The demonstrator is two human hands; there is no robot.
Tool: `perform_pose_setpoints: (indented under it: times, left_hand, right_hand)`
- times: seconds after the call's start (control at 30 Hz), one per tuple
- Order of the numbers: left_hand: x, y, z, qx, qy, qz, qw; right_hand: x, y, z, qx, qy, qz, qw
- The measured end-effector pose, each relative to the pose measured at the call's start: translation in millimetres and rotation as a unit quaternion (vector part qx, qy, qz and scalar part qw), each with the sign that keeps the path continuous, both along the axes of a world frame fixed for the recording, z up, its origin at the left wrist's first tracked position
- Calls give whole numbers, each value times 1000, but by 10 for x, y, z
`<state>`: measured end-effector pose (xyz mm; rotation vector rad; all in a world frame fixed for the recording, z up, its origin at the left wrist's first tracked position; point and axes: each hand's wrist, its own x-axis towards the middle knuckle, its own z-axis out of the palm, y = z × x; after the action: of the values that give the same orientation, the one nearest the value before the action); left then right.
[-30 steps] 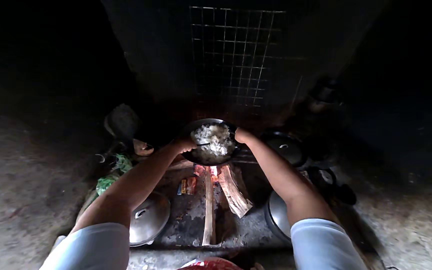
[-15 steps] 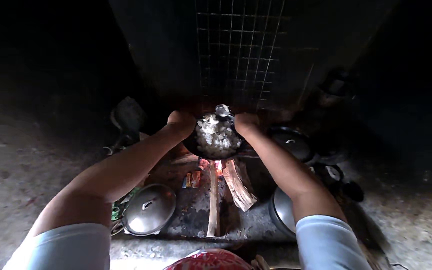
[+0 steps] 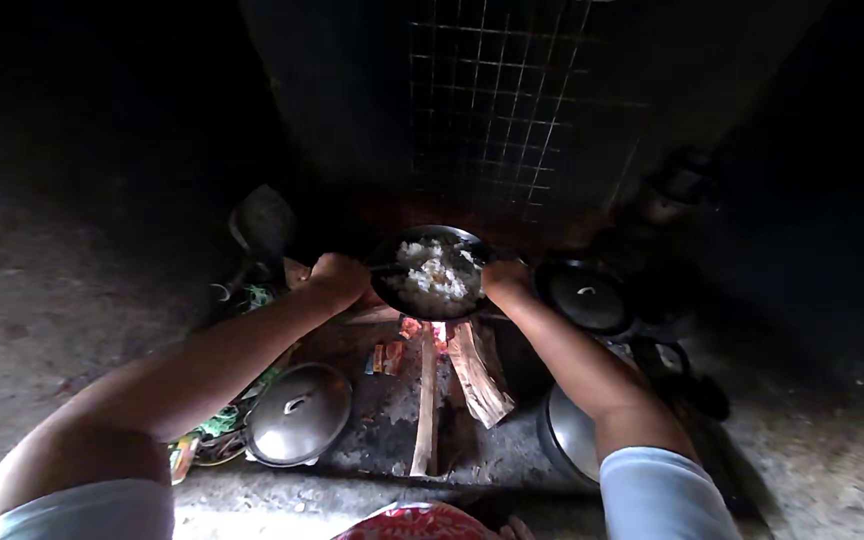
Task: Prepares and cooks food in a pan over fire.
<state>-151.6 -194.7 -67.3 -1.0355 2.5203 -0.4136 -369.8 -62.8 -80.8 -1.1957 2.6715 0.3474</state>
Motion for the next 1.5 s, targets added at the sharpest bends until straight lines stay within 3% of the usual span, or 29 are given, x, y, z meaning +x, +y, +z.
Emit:
perform_pose_setpoints:
  times: [0.17,0.37,0.47,0.57,0.7,0.87,0.97,1.07,1.2,1.3,1.4,1.5]
  left_hand:
    - [-87,-177,-33,-34,113,13,993]
    - [-305,-228,-775,62,135,43,988]
    - [-78,-179,-492,76,101,44,991]
    - [106,-359,-113,26,71,26,997]
    - [-39,-323,397,-11,8,0,1000]
    - [-632,-282,500,12,-57,-16,998]
    - [-819,-313,649,41,-76,-12,996]
    - [-868,-424,729,130,-60,55,988]
    - [-830,-627,514,260,2,154,953]
    - [-765,-519,331,323,60,170,929]
    - [-731,-366,-32,351,81,117,925]
    - [-710,-173,-408,227,28,-34,973]
  right_hand:
    - [123,-143,130,-57,1,13,998]
    - [41,-335,-272,-31,50,89,994]
    - [-99,-128,-170,-1,45,102,994]
    - [-277,22,47,8,40,56,998]
    - [-317,-65,248,-4,35,0,999]
    - [-290,-225,211,-78,-44,-6,996]
    - [-367,-293,286,-13,-45,22,999]
    - [-444,-225,418,58,-43,75,995]
    - [-498,-93,449,76,-68,71,992]
    - [-510,-76,374,94,-78,68,990]
    - [-469,-91,294,90,-78,51,991]
    - [-420,-121,274,79,-70,34,994]
